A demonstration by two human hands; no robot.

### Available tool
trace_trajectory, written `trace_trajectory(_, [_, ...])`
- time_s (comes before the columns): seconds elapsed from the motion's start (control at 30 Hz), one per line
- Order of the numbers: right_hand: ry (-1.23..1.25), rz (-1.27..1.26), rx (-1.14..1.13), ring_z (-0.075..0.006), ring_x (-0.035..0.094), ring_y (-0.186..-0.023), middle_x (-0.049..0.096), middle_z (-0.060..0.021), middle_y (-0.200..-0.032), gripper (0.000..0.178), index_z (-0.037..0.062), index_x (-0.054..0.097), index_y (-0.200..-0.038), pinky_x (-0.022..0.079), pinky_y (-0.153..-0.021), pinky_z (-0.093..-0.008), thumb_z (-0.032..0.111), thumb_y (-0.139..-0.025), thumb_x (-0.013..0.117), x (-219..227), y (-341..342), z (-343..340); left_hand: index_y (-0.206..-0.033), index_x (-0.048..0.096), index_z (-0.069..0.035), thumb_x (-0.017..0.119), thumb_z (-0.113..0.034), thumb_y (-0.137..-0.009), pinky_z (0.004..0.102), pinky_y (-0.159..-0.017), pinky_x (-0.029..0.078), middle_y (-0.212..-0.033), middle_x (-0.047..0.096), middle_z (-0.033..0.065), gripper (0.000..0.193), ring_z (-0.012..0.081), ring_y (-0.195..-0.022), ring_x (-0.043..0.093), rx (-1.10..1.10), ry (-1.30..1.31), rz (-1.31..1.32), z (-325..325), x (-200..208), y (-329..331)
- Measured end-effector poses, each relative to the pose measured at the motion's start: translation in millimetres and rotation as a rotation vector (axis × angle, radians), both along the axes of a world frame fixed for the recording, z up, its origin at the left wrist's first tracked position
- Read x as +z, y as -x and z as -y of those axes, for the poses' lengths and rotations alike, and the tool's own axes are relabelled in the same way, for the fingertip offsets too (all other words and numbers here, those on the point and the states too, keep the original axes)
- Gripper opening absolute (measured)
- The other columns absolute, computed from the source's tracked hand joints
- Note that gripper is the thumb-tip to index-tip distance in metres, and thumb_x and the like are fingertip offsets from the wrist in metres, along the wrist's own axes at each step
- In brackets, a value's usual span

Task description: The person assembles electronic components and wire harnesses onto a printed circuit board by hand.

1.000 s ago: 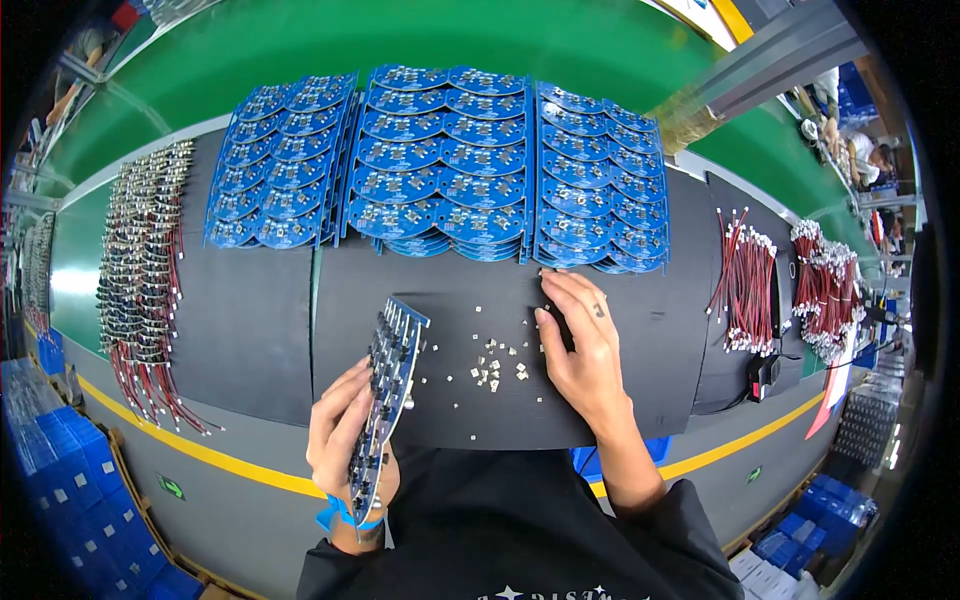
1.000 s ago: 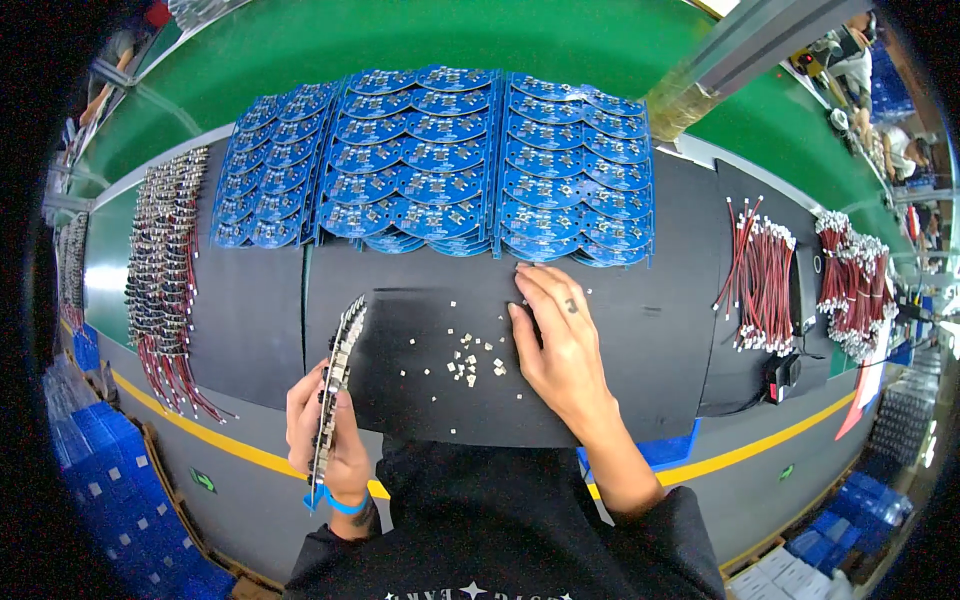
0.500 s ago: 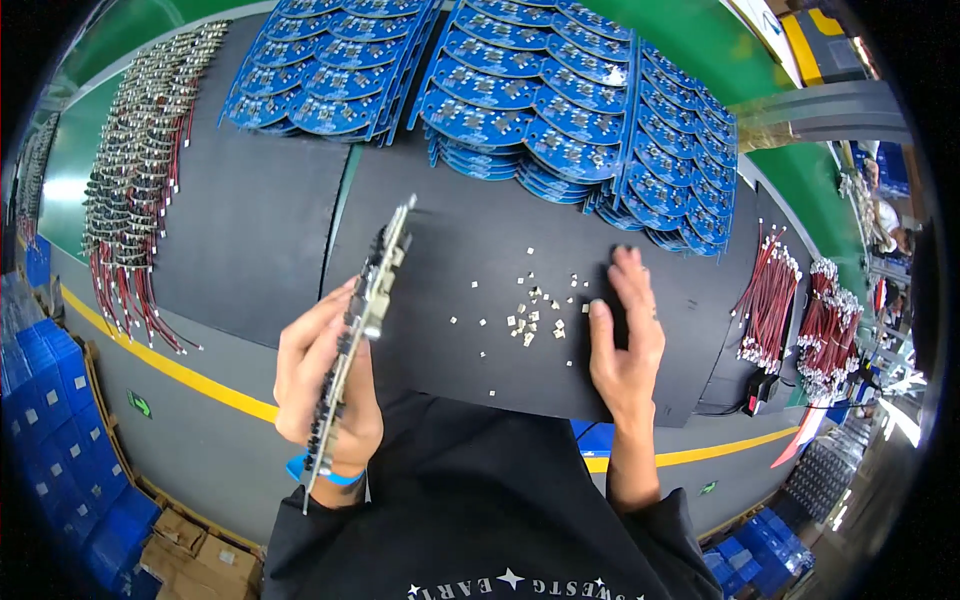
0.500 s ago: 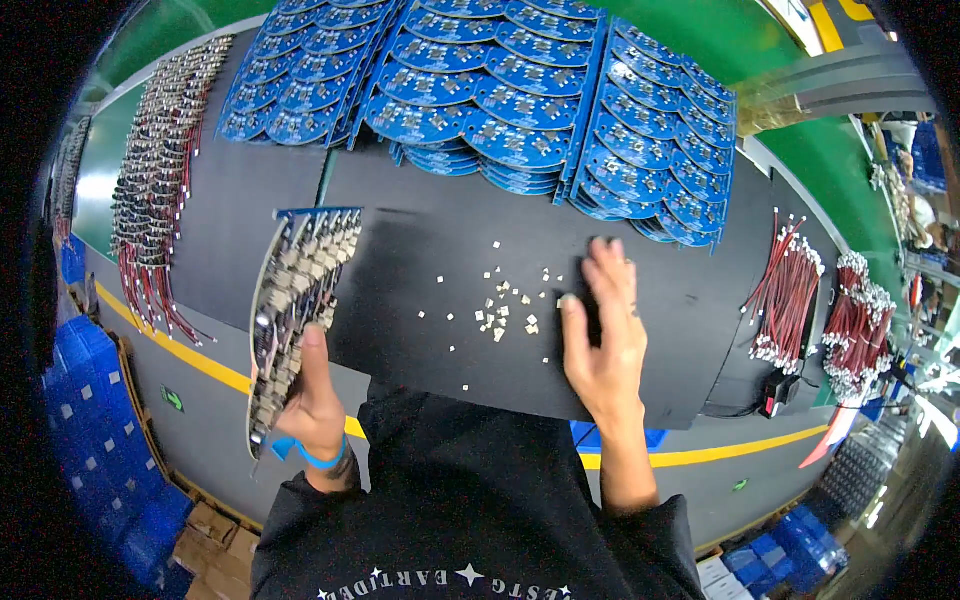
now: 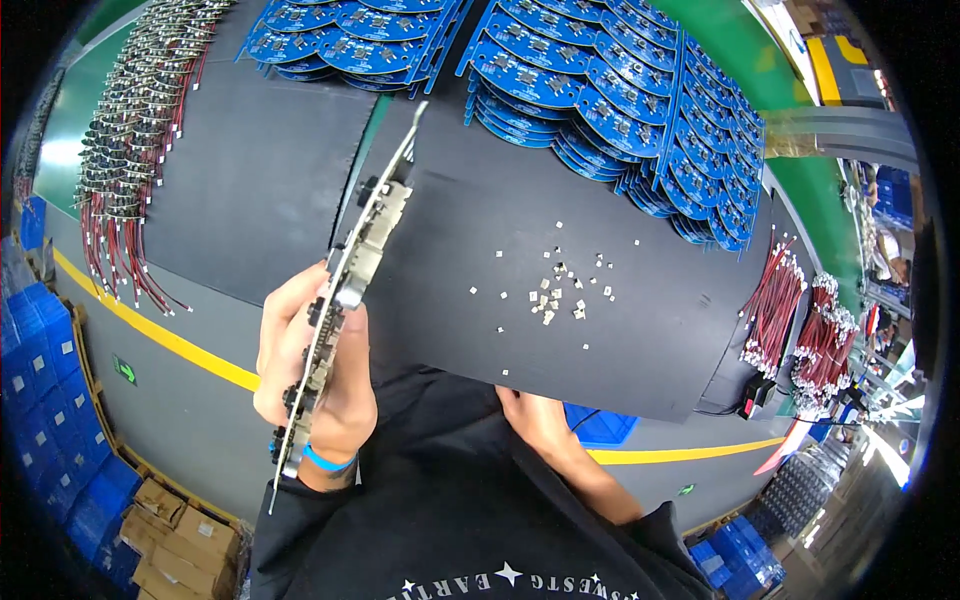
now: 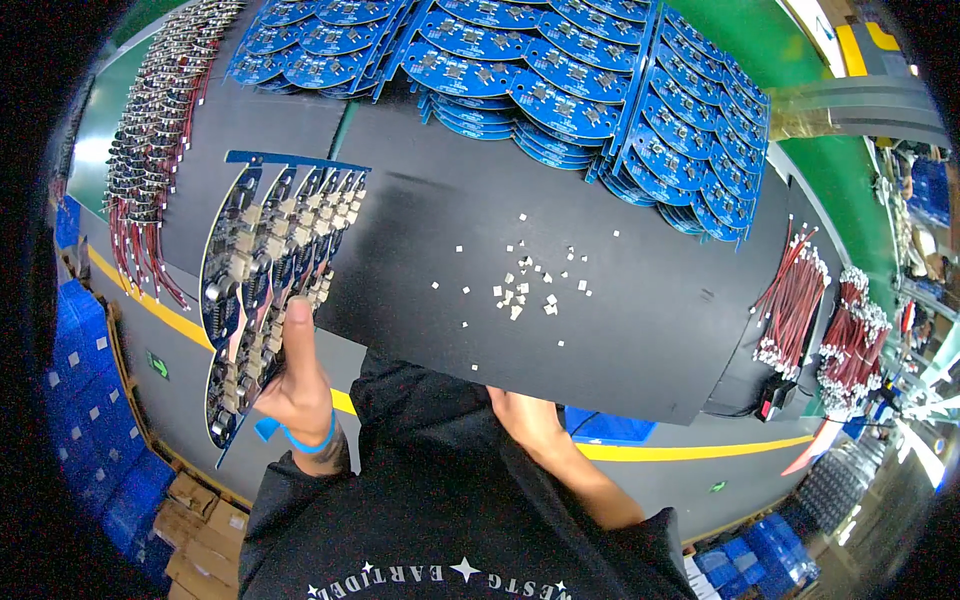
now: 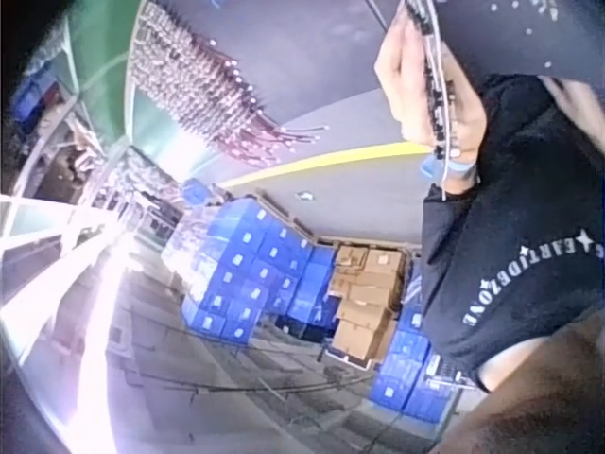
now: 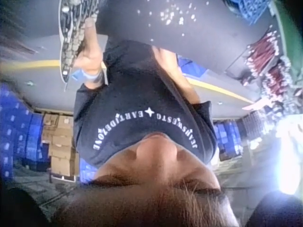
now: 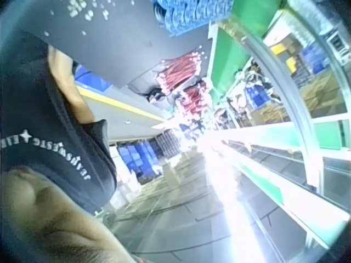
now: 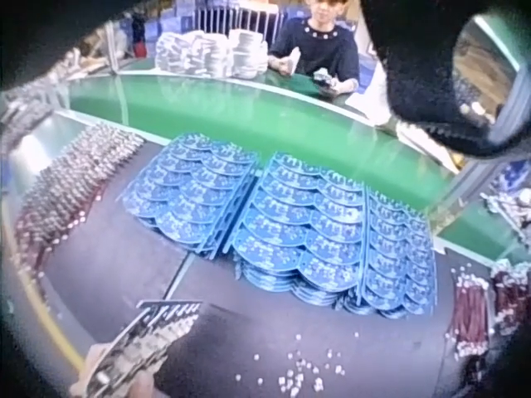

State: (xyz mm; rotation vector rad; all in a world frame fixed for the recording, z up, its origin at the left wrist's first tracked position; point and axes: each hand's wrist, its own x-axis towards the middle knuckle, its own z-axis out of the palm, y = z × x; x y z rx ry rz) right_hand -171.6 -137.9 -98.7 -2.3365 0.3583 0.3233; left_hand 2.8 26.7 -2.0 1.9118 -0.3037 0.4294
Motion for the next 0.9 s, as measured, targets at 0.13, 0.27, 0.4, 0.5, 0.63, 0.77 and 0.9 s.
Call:
trace_trajectory(0.13, [0.137, 0.177, 0.064, -0.0366, 0.058, -0.094, 0.062, -0.0181, -0.099, 0.028, 0.0, 0.06, -0.106, 0.046, -0.081, -0.0439, 0.006, -0.078, 0.065, -6.2, -8.1, 6.2, -0.096, 0.057, 0.008, 0.063, 0.009, -0.077, 0.0349, -0.073, 0.05, -0.097, 0.061, 0.0253, 0.02, 0.0314, -0.083, 0.063, -0.049, -0.021, 0.007, -1.3, 7.7, -3.5])
trace_trajectory(0.27, [0.173, 0.253, 0.147, -0.0361, 0.056, -0.099, 0.061, -0.018, -0.102, 0.031, 0.0013, 0.059, -0.11, 0.044, -0.085, -0.0442, 0.011, -0.081, 0.063, -8.4, -12.0, 11.1, -0.094, 0.058, 0.008, 0.062, 0.011, -0.077, 0.0337, -0.072, 0.05, -0.097, 0.061, 0.0249, 0.018, 0.03, -0.082, 0.063, -0.02, 0.118, 0.053, 4.7, 0.3, -1.8])
trace_trajectory(0.4, [-0.012, 0.101, 0.09, -0.0356, 0.055, -0.102, 0.059, -0.0175, -0.107, 0.03, 0.0018, 0.059, -0.11, 0.043, -0.088, -0.0441, 0.014, -0.083, 0.061, -26.1, -6.7, 20.3, -0.092, 0.058, 0.008, 0.062, 0.012, -0.075, 0.0322, -0.071, 0.049, -0.097, 0.061, 0.0243, 0.018, 0.029, -0.081, 0.063, -0.033, 0.025, -0.023, 3.2, 7.0, 0.6])
trace_trajectory(0.5, [0.075, -0.023, 0.124, -0.0346, 0.056, -0.103, 0.061, -0.0164, -0.108, 0.029, 0.0036, 0.061, -0.111, 0.043, -0.088, -0.0449, 0.015, -0.084, 0.059, -19.5, -9.6, 16.3, -0.094, 0.059, 0.008, 0.062, 0.012, -0.074, 0.032, -0.072, 0.049, -0.097, 0.062, 0.0238, 0.02, 0.0283, -0.081, 0.063, -0.042, 0.037, -0.001, 1.8, 4.7, 0.1])
trace_trajectory(0.63, [0.166, 0.206, 0.185, -0.0343, 0.059, -0.095, 0.061, -0.0158, -0.105, 0.025, 0.0033, 0.061, -0.106, 0.046, -0.081, -0.0446, 0.014, -0.084, 0.058, -20.0, -1.8, 17.9, -0.094, 0.059, 0.008, 0.062, 0.011, -0.075, 0.0333, -0.072, 0.05, -0.097, 0.061, 0.0242, 0.019, 0.0284, -0.081, 0.063, -0.013, 0.09, -0.002, 2.8, 4.4, -1.2])
trace_trajectory(0.77, [0.028, -0.048, 0.222, -0.0353, 0.06, -0.089, 0.06, -0.0177, -0.103, 0.024, 0.0013, 0.06, -0.105, 0.048, -0.077, -0.0429, 0.014, -0.084, 0.061, 7.4, 2.2, 15.8, -0.094, 0.059, 0.008, 0.062, 0.009, -0.077, 0.033, -0.07, 0.05, -0.096, 0.061, 0.024, 0.018, 0.028, -0.081, 0.063, -0.032, 0.05, 0.005, -1.4, 1.8, -2.5])
trace_trajectory(0.9, [-0.287, 0.384, 0.34, -0.0262, 0.061, -0.073, 0.06, -0.0103, -0.09, 0.025, 0.0003, 0.061, -0.09, 0.051, -0.064, -0.0372, -0.005, -0.068, 0.07, 90.5, -13.0, 14.3, -0.093, 0.059, 0.01, 0.062, 0.007, -0.078, 0.0313, -0.07, 0.049, -0.093, 0.062, 0.0219, 0.015, 0.0265, -0.08, 0.062, 0.009, 0.05, 0.01, -2.2, 6.0, -2.8])
